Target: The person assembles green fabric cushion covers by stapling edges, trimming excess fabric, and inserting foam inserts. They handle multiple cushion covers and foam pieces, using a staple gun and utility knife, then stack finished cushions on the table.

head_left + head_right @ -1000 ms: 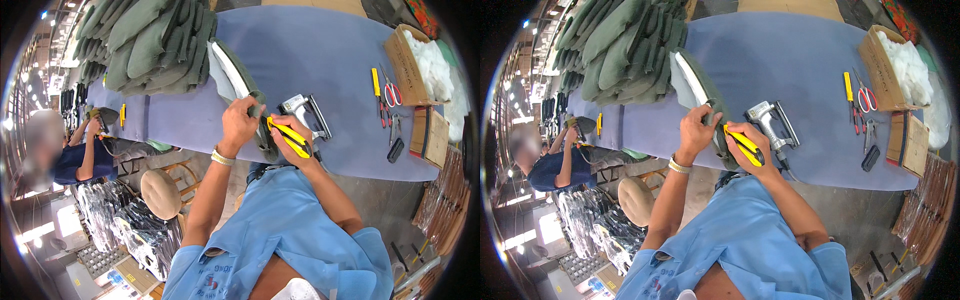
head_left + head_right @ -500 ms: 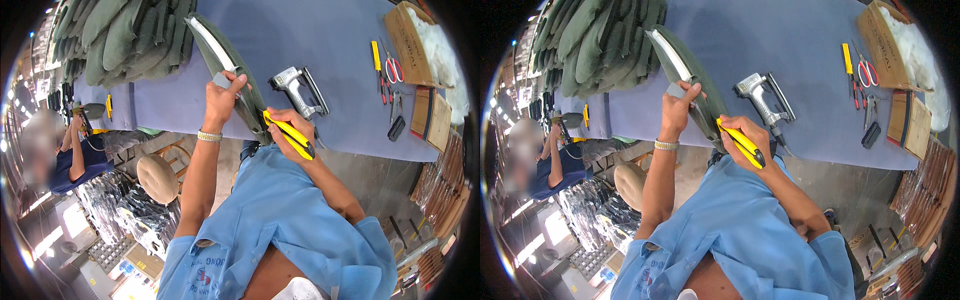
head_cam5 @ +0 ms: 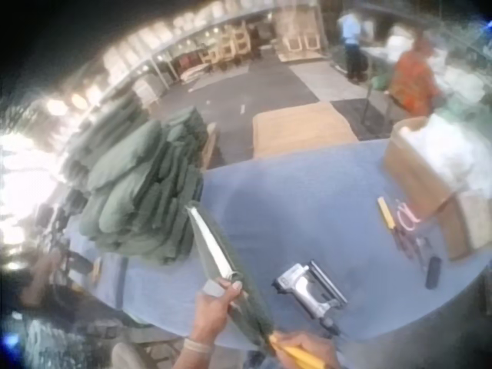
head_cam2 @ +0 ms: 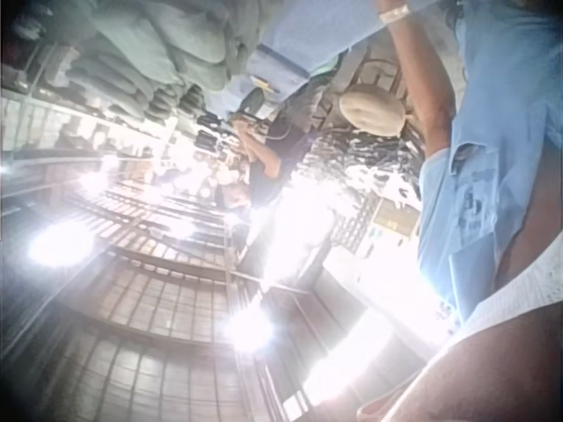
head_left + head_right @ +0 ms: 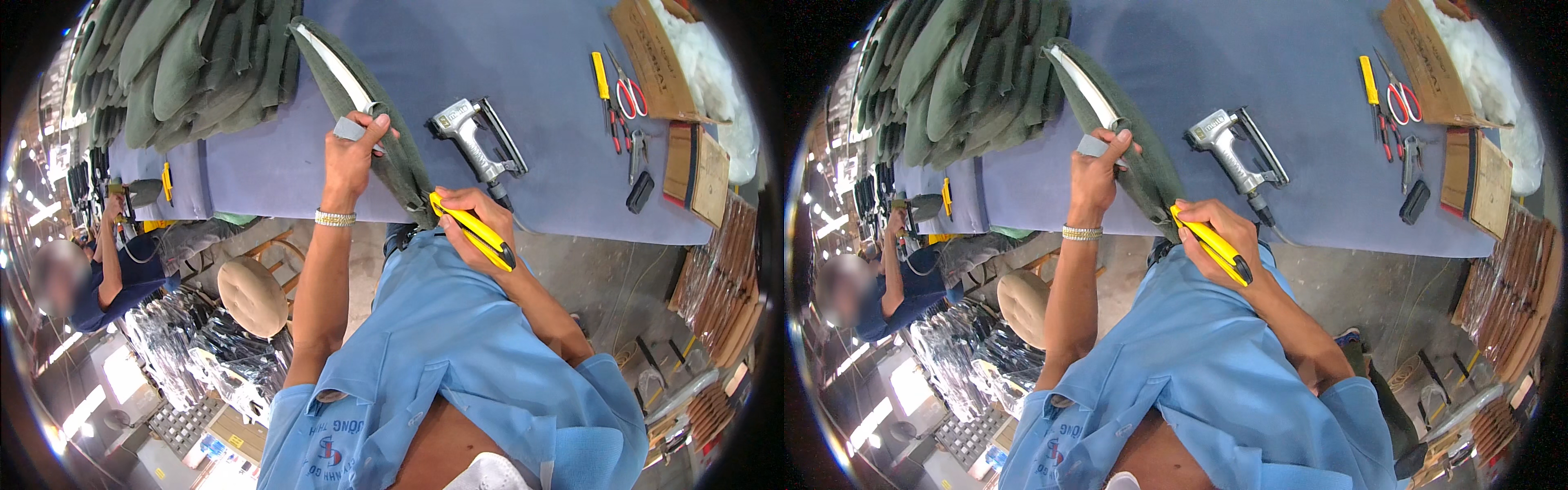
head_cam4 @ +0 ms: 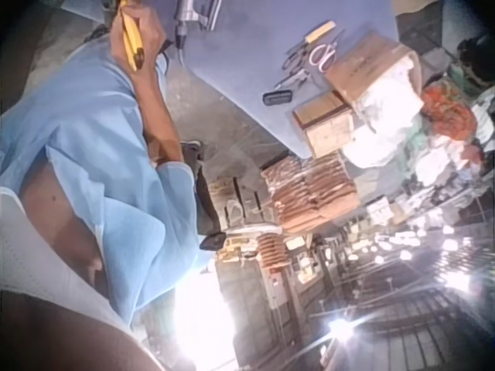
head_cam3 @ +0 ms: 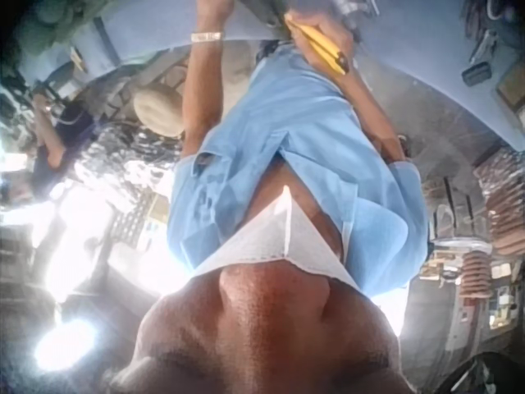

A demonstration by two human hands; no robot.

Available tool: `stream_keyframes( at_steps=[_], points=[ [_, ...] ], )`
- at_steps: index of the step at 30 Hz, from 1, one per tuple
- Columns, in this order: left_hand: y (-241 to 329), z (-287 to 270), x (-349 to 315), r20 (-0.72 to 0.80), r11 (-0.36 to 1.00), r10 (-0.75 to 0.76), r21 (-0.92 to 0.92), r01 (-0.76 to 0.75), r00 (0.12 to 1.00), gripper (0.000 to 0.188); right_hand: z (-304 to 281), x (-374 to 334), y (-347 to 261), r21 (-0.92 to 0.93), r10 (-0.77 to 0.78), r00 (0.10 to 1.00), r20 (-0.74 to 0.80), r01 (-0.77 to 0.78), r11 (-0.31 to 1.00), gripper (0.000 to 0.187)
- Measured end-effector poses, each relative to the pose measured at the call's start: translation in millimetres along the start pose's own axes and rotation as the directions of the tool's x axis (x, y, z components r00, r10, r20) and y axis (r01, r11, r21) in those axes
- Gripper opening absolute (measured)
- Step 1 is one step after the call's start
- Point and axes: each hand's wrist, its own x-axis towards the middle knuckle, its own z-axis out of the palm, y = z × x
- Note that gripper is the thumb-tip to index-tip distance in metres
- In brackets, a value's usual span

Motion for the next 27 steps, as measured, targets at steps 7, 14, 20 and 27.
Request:
stream_keyframes(
  at_steps=[7, 14, 20, 27],
  points=[
    [-7.2, -5.2, 2.5, -0.091, 0.966, -0.038, -0.259, 0.013, 0.995, 0.018, -0.9, -5.3, -0.5, 0.019, 0.016, 0.998, 0.058, -0.018, 1.000, 0.020],
    [-17.4, -51.6, -6.1, -0.138, 0.997, -0.048, -0.066, 0.039, 0.989, 0.021, -41.4, 41.9, -0.1, -0.019, 0.020, 0.991, -0.132, -0.023, 1.000, 0.017],
    [-51.7, -122.1, -30.9, -0.365, 0.997, -0.004, 0.070, 0.032, 0.931, 0.023, -133.7, 85.5, 81.1, -0.905, 0.450, 0.879, -0.157, -0.311, 0.292, 0.036],
    [-22.1, -115.8, -77.8, -0.541, 0.962, 0.199, 0.266, -0.059, 0.817, 0.023, -140.6, 118.4, 80.1, -0.658, 0.389, 0.920, -0.038, -0.316, 0.684, 0.066]
  ],
)
